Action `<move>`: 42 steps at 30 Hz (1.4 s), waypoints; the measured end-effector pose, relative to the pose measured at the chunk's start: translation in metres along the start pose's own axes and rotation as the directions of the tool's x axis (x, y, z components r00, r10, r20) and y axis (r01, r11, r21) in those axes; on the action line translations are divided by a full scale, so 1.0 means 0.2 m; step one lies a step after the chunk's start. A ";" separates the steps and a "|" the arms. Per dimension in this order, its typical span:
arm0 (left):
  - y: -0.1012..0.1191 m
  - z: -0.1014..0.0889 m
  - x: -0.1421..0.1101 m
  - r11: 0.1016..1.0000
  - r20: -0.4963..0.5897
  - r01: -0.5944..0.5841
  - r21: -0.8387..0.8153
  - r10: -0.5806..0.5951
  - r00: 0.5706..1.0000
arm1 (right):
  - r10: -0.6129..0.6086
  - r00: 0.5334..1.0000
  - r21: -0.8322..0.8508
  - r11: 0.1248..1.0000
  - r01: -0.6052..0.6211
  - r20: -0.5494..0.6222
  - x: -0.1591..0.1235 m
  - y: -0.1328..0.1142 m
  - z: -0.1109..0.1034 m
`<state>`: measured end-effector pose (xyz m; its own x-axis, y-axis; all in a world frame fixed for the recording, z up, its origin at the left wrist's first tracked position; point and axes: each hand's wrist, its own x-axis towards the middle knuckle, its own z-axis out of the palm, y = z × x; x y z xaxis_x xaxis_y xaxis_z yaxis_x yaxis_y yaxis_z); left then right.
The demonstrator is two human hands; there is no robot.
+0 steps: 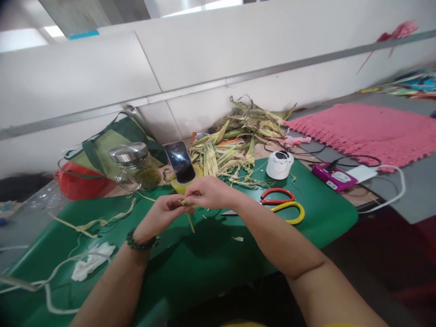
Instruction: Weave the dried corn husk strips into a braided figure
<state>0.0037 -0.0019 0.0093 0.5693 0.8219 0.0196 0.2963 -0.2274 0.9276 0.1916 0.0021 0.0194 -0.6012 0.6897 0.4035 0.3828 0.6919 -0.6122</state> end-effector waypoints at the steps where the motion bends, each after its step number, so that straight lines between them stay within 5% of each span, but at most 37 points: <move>1: 0.00 0.00 0.00 1.000 0.007 -0.001 0.000 0.001 1.000 | -0.003 1.000 0.017 1.000 0.003 0.023 0.00 0.00 0.00; 5: 0.01 0.01 0.00 1.000 0.013 -0.017 0.012 0.017 1.000 | -0.011 0.997 0.071 0.997 0.006 0.079 0.01 0.00 0.00; 19: 0.01 -0.02 -0.01 0.999 -0.029 -0.010 -0.049 0.008 1.000 | 0.144 0.981 0.141 0.982 -0.125 -0.130 0.02 0.00 0.04; 30: 0.01 -0.01 -0.01 1.000 -0.028 -0.011 0.020 0.011 1.000 | -0.007 0.996 -0.046 0.999 0.003 -0.088 0.02 0.01 0.05; 42: 0.01 -0.01 -0.01 0.998 -0.006 -0.034 -0.046 0.034 0.999 | 0.057 0.979 -0.220 0.970 -0.100 -0.196 0.02 0.02 0.10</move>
<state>0.0028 -0.0029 0.0120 0.5747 0.8167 0.0530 0.2410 -0.2307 0.9427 0.1764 0.0034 0.0050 -0.4296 0.7563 0.4934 0.5859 0.6492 -0.4851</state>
